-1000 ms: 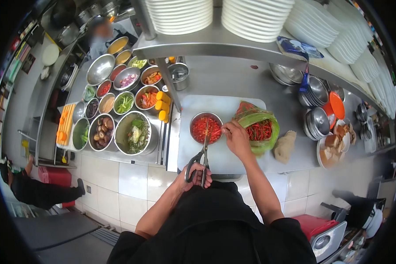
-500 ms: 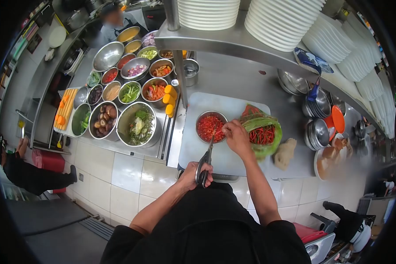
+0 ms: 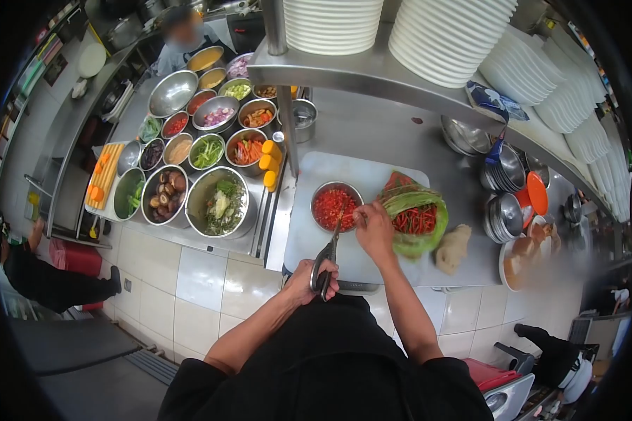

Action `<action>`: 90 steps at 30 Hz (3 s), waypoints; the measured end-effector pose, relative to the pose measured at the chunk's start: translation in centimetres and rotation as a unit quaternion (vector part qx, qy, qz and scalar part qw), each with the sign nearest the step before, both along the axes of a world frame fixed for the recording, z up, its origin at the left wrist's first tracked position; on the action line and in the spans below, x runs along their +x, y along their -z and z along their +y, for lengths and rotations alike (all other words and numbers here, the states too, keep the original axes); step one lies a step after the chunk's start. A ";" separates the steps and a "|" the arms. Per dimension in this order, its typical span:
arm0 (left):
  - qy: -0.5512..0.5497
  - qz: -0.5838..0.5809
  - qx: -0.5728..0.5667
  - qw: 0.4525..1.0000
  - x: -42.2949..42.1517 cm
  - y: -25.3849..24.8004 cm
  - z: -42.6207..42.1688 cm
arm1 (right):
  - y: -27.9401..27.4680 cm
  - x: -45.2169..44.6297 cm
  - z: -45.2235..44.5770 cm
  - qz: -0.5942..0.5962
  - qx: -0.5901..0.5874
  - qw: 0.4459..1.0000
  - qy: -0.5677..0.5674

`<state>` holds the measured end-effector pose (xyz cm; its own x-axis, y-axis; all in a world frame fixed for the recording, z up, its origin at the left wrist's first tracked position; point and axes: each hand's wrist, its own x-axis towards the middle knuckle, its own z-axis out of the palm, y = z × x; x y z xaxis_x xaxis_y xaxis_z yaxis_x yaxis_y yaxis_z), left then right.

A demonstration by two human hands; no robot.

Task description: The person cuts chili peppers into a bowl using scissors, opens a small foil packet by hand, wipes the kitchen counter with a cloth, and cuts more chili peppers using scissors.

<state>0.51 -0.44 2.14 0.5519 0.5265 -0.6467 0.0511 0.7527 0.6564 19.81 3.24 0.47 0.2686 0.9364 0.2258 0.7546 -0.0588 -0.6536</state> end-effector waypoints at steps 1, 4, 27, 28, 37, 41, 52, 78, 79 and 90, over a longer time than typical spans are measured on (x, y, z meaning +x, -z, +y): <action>-0.016 -0.043 -0.043 0.998 -0.2 -0.1 -0.1 | 0.1 -0.1 0.0 0.000 0.001 1.000 0.000; -0.037 -0.094 -0.094 0.990 -0.1 -0.4 -0.2 | 0.3 -0.4 -0.2 0.013 0.007 1.000 0.014; -0.004 -0.015 -0.006 1.000 -0.1 0.2 -0.1 | 0.9 -2.2 -0.7 0.012 0.036 0.998 0.045; -0.011 -0.039 -0.031 0.999 -0.2 0.3 -0.2 | 0.9 -2.2 -0.7 0.012 0.035 0.998 0.045; -0.032 -0.100 -0.082 0.991 0.3 0.8 -0.5 | 1.2 -2.9 -0.7 0.015 0.070 0.996 0.046; -0.015 -0.002 0.009 1.000 0.2 0.6 -0.6 | 1.3 -3.0 -0.8 0.014 0.057 0.997 0.056; -0.025 -0.087 -0.067 0.994 0.3 0.4 -0.6 | 1.3 -3.5 -0.9 0.016 0.078 0.995 0.063; -0.063 -0.060 -0.042 0.995 -0.5 0.1 -0.6 | 0.7 -3.0 0.3 0.004 0.118 0.991 0.058; -0.055 -0.061 -0.041 0.996 -0.6 0.3 -0.6 | 0.2 -3.3 0.7 0.007 0.119 0.992 0.051; -0.022 -0.082 0.002 0.996 -1.3 2.7 -1.2 | -6.5 -17.5 10.1 0.114 0.193 0.943 -0.245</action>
